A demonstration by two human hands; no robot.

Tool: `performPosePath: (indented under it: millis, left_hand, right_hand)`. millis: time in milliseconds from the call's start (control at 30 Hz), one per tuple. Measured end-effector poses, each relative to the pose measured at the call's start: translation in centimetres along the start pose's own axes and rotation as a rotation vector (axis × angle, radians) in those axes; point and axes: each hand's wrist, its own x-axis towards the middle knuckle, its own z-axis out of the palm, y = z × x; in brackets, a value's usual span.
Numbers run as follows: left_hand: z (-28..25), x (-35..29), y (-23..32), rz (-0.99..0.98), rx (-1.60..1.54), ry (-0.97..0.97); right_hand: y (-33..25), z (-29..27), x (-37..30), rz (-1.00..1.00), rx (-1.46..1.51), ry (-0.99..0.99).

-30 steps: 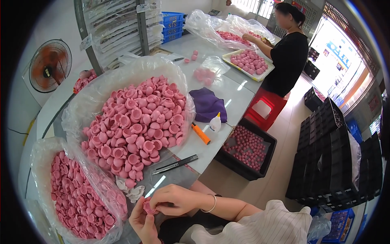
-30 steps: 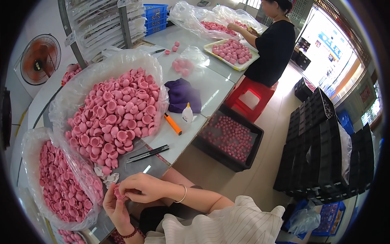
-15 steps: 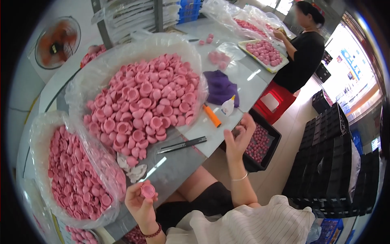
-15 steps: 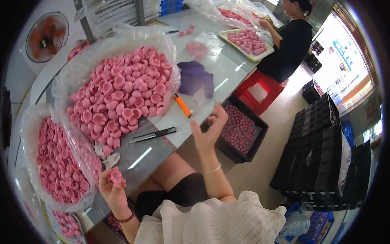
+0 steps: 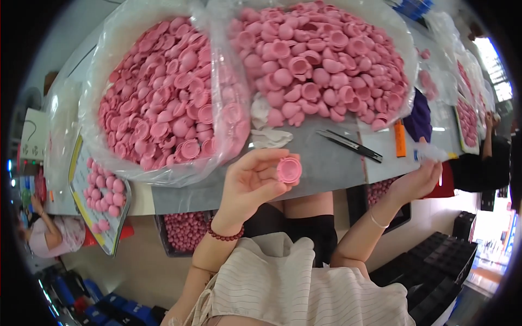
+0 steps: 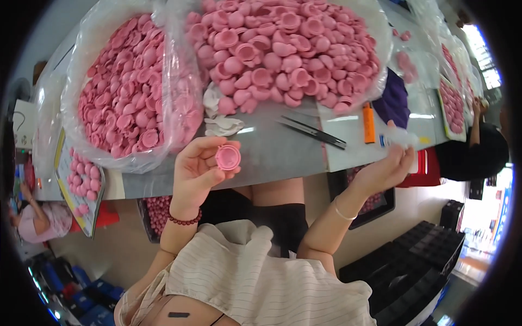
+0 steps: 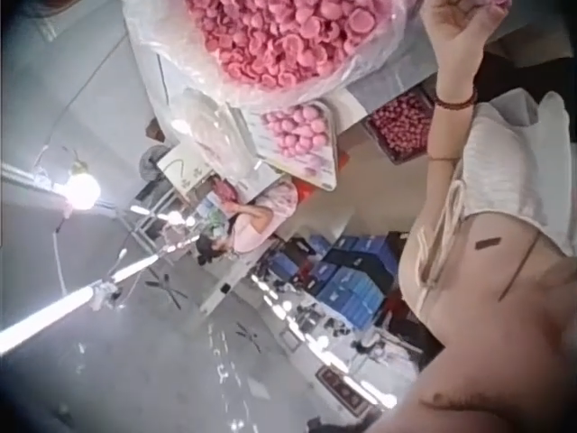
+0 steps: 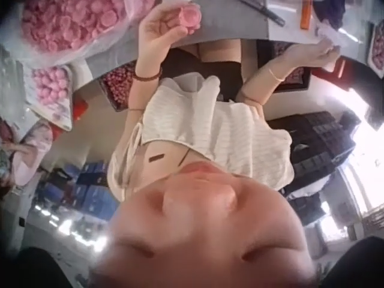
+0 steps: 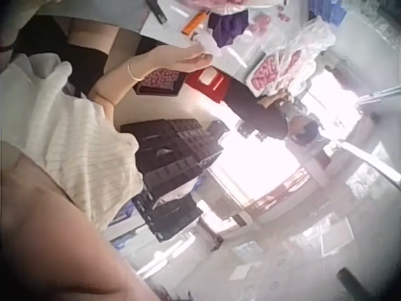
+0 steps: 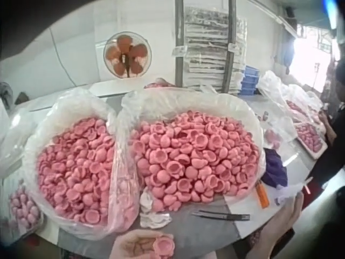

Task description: Assembling two pink plastic halves together using glue to form a sphere.

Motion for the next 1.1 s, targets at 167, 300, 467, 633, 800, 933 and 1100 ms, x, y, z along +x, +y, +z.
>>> performPosePath:
  millis: [167,300,467,633,800,933,1100]
  left_hand:
    - [0.0,-0.7,-0.2,0.046,0.061,0.089]
    - [0.5,-0.4,-0.6,0.109,0.163,0.201]
    - [0.8,-0.1,-0.4,0.09,0.187,0.147]
    - [0.8,0.0,-0.4,0.077,0.22,0.129]
    - [1.0,-0.1,-0.3,0.064,0.274,0.138]
    - [1.1,0.0,-0.5,0.063,0.295,0.137]
    - [1.0,-0.3,-0.4,0.079,0.277,0.141]
  right_hand:
    - [-2.0,2.4,-7.3,0.565,0.956,-0.579]
    - [-1.8,4.7,-9.2,0.567,0.993,-0.702]
    - [-2.1,5.2,-9.9,0.985,0.941,-0.552]
    - [-0.8,4.3,-10.1,0.865,1.269,-0.663]
    - [-1.9,4.6,-10.5,0.789,1.059,-0.526]
    - [-1.1,4.5,-11.8,0.458,0.705,-0.446]
    - [-2.1,4.6,-12.1,0.477,0.566,-0.458]
